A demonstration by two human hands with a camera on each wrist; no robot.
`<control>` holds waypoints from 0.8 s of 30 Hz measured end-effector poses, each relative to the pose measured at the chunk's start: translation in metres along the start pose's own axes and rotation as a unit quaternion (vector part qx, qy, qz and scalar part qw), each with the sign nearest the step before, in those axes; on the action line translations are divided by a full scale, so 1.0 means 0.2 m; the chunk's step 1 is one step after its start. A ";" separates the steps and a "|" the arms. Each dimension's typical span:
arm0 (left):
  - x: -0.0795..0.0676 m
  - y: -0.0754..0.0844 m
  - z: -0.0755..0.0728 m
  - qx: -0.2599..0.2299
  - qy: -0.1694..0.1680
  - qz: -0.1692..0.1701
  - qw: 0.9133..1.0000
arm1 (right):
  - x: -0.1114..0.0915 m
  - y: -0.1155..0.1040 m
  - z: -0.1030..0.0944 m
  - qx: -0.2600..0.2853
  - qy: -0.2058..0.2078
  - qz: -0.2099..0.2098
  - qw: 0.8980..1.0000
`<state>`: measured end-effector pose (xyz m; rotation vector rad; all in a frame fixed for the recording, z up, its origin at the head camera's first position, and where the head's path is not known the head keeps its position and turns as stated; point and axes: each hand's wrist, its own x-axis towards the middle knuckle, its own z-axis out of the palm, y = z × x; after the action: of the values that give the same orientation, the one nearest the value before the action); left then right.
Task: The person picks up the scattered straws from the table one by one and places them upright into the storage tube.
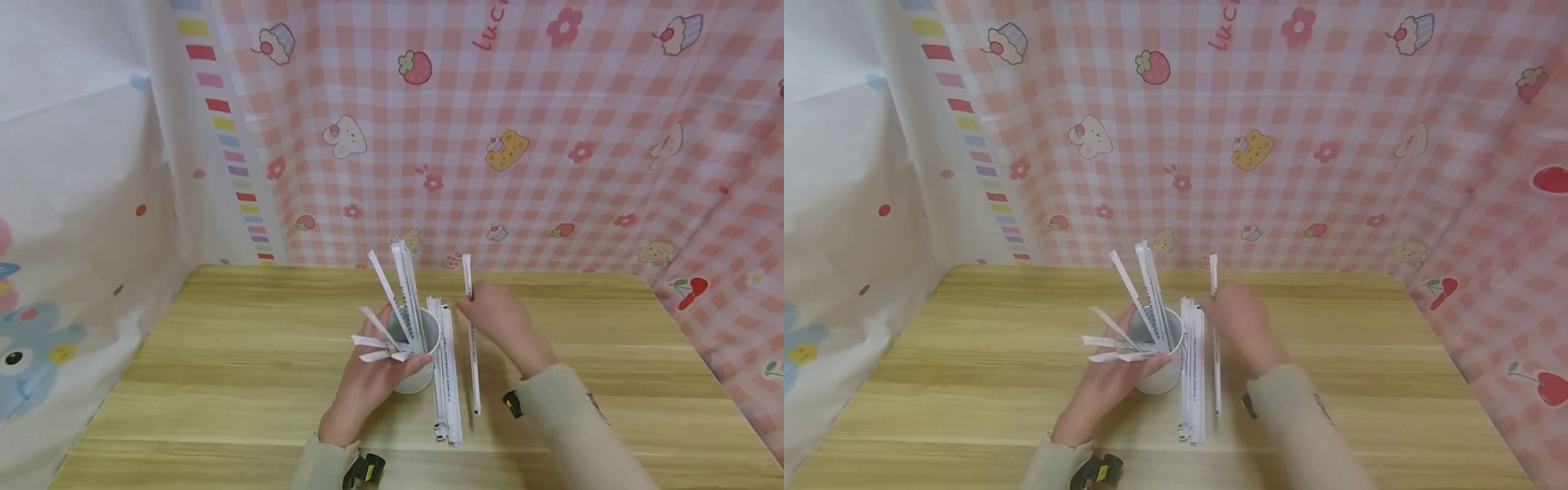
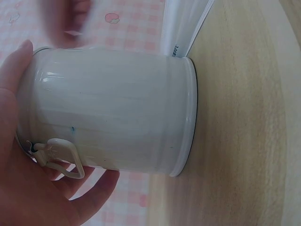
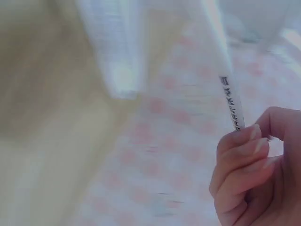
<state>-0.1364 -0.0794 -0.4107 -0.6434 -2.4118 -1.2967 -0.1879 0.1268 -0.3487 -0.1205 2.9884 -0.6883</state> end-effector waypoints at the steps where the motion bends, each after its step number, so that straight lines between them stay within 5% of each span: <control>1: 0.00 0.00 0.00 0.000 0.000 -0.002 1.000 | -0.01 -0.03 -0.04 0.006 0.017 -0.012 1.000; 6: 0.01 0.00 0.00 0.013 0.000 -0.001 1.000 | -0.10 -0.21 -0.21 0.001 0.109 -0.088 0.990; 13: 0.00 0.00 0.00 0.020 -0.005 -0.009 1.000 | -0.22 -0.38 -0.40 0.000 0.226 -0.168 0.960; 18: 0.01 0.00 0.00 0.011 -0.006 -0.007 1.000 | -0.26 -0.42 -0.47 0.014 0.268 -0.212 0.940; 24: 0.01 0.00 0.00 0.007 -0.004 -0.006 1.000 | -0.24 -0.42 -0.43 -0.016 0.266 -0.234 0.935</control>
<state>-0.1371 -0.0785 -0.4102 -0.6341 -2.4321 -1.2840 -0.1435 0.0937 -0.2316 -0.7938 3.5241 -0.8218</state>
